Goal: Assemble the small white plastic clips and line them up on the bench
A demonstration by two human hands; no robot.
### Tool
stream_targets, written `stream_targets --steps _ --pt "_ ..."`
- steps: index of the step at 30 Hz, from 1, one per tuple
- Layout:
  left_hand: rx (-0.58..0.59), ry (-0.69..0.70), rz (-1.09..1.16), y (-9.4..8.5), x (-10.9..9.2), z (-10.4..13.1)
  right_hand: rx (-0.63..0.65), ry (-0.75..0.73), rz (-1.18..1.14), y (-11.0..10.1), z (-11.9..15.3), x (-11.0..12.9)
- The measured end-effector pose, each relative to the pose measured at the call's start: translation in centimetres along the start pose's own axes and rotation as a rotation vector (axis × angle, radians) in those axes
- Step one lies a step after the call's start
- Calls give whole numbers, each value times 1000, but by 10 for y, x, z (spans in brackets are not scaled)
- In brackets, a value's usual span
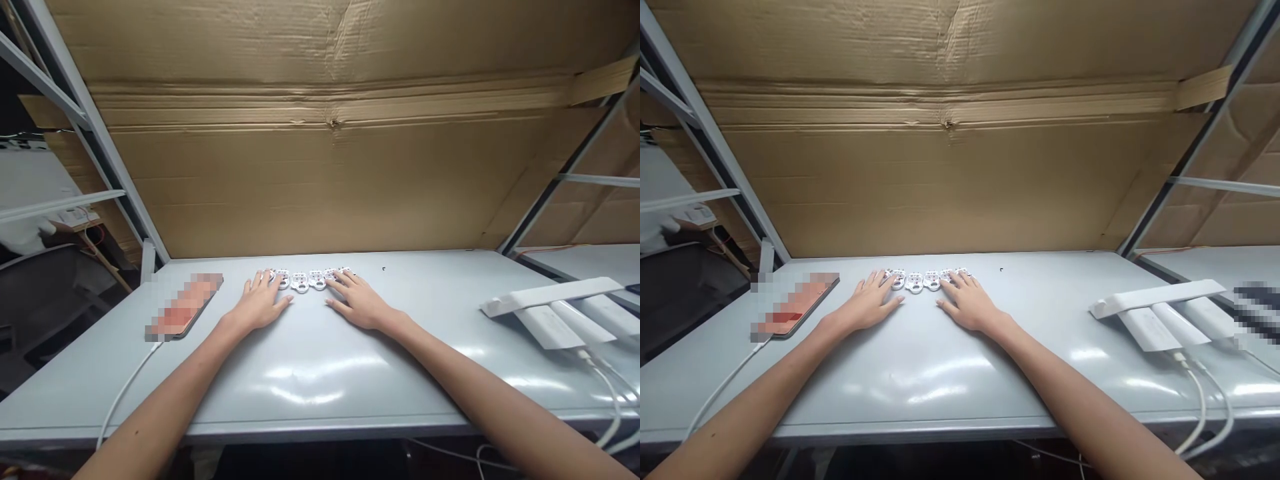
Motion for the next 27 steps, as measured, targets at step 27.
stream_targets --steps 27 --pt "-18 235 49 13 -16 -3 55 -92 -45 -4 0 4"
Point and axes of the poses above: each hand's wrist, its own z-axis away from the middle knuckle, its own y-axis out of the palm, x = y × z, the point moved 4 cm from there along -z, towards the middle knuckle, and after that the axes turned 4 degrees about y, right-handed, at the moved point
